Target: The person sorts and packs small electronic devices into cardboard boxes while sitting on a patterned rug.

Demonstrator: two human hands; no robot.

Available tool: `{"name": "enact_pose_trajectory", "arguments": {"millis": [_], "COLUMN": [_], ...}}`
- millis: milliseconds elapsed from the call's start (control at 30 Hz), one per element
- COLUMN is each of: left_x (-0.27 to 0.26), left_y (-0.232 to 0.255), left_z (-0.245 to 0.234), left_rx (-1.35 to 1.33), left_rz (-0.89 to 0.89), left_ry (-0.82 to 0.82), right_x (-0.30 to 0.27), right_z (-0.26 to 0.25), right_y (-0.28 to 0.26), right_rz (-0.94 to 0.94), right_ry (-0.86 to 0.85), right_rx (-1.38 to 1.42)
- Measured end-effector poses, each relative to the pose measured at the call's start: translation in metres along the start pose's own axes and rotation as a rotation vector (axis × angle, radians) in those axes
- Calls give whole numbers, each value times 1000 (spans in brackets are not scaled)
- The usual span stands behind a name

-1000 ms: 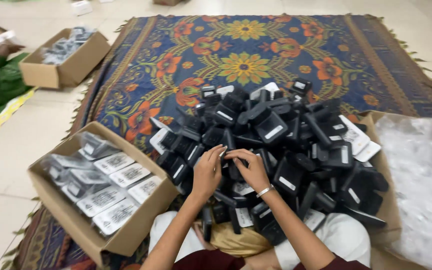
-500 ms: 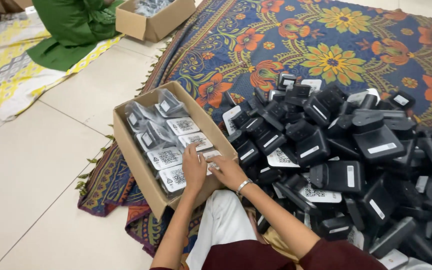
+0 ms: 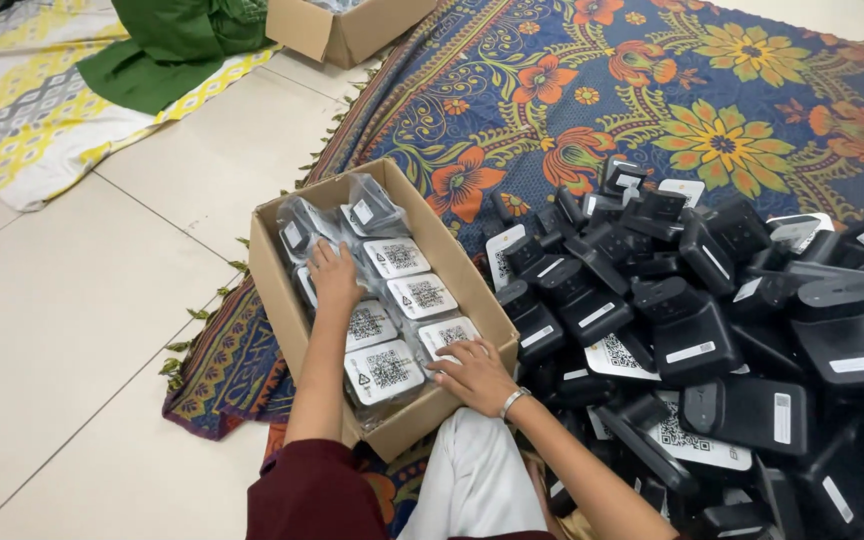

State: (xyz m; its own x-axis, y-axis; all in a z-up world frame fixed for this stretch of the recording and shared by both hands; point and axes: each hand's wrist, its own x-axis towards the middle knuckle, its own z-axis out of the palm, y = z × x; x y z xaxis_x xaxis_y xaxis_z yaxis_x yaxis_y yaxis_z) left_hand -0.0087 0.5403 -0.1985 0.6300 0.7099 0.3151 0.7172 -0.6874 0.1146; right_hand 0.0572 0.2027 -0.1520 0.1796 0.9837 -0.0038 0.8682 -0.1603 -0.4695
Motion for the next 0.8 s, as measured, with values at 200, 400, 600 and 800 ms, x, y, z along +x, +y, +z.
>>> {"name": "enact_pose_trajectory", "arguments": {"millis": [200,400,600,800], "left_x": [8,-39,-86,-171], "left_y": [-4,16,55,149], "left_z": [7,-14,-87,-236], "left_rx": [-61,-55,-194,-725], "left_rz": [-29,60,-33,-75], "left_ry": [-180,-9,257,514], "right_x": [4,5,3,5], "right_z": [0,-3,6,38], "right_y": [4,-1,4,37], "right_rz": [-47,-27,-26,-95], "right_ry": [41,61,71,164], "right_rx": [18,23,12,45]}}
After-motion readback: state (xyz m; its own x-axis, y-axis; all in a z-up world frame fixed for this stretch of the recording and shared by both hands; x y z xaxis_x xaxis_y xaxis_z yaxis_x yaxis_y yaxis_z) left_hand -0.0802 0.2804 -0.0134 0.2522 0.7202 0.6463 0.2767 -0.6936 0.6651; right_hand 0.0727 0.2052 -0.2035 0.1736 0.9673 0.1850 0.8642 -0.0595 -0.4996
